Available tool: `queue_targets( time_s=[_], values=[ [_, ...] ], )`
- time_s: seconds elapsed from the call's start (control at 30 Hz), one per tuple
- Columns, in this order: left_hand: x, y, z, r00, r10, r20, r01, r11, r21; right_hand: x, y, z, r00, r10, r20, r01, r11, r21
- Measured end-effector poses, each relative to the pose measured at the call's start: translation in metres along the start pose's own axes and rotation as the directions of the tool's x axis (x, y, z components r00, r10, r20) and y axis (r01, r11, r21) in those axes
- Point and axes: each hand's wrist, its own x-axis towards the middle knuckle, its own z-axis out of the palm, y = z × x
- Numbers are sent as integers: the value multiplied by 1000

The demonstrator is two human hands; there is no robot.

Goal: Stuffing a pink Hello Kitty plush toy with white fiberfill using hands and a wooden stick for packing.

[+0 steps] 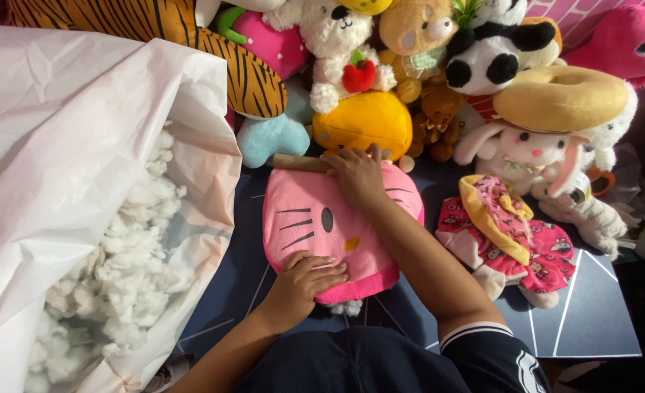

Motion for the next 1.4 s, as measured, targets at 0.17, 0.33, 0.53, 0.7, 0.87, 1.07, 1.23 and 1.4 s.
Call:
queue_targets(
  time_s=[0.17,0.33,0.53,0.7,0.87,1.07,1.23,1.4],
  values=[
    [2,3,-2,1000,20,-6,-20,999,-33,-25,-16,-62,970,26,-241,-23,1000,15],
    [-4,0,2,999,-33,21,34,999,-10,-96,-64,-146,967,14,-254,-31,998,-60],
    [5,5,1,1000,-5,-18,5,1000,-12,-153,-65,-110,960,-40,-278,35,999,-23],
    [4,0,9,1000,14,8,-14,1000,-20,-157,-38,-71,951,135,-277,-135,991,20],
    [7,5,5,1000,11,-13,-11,1000,-28,-148,-16,-58,935,215,-282,-213,976,40],
    [9,5,5,1000,10,3,-10,1000,-28,-140,-4,-56,925,248,-288,-261,965,-6],
    [10,7,4,1000,10,5,-10,1000,-28,-135,18,-53,925,268,-270,-286,958,-28],
    [8,9,2,1000,5,10,-5,999,-49,-144,67,-25,909,398,-120,-384,914,129]
  ],
)
